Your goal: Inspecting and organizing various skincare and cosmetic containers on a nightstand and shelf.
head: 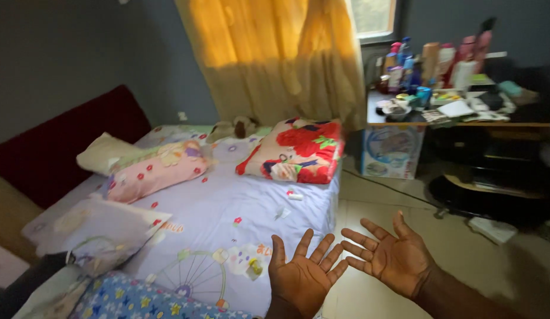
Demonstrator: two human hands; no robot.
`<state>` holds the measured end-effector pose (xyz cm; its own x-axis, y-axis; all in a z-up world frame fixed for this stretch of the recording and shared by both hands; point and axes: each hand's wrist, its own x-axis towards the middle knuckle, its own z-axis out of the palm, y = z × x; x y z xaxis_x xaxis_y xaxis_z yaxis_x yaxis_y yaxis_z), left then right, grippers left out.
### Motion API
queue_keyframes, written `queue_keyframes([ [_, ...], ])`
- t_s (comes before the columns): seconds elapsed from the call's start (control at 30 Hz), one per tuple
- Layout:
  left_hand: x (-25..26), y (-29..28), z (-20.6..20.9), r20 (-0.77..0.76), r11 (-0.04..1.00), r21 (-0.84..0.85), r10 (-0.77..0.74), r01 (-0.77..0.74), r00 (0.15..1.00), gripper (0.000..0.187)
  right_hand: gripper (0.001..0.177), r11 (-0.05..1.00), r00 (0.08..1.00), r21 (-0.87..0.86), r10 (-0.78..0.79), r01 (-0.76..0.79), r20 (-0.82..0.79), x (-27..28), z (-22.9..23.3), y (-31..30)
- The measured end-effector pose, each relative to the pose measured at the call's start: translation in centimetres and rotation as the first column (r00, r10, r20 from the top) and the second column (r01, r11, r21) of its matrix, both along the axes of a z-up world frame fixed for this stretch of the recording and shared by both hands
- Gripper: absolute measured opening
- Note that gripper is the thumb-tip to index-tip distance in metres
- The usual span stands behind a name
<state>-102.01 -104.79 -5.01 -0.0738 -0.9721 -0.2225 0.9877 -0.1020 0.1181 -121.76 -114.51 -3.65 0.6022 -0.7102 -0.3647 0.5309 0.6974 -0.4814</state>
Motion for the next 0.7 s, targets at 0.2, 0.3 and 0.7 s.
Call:
queue_keyframes([
  [0.2, 3.5, -3.7, -2.2, -0.058, 0.993, 0.036, 0.11, -0.108, 0.992, 0.098, 0.091, 0.995, 0.995, 0.033, 0.098, -0.097, -0.034, 4.7, -1.2, -5.7],
  [0.3, 5.3, -6.2, -2.7, -0.044, 0.985, 0.033, 0.169, -0.168, 0.985, 0.098, 0.092, 0.984, 0.984, 0.042, 0.174, -0.172, -0.039, 7.2, -3.0, -9.7],
  [0.7, 13.0, -11.1, -3.7, 0.067, 0.876, 0.28, 0.389, -0.392, 0.919, 0.096, 0.092, 0.937, 0.931, 0.105, 0.345, -0.334, -0.12, 17.4, -3.3, -17.9],
])
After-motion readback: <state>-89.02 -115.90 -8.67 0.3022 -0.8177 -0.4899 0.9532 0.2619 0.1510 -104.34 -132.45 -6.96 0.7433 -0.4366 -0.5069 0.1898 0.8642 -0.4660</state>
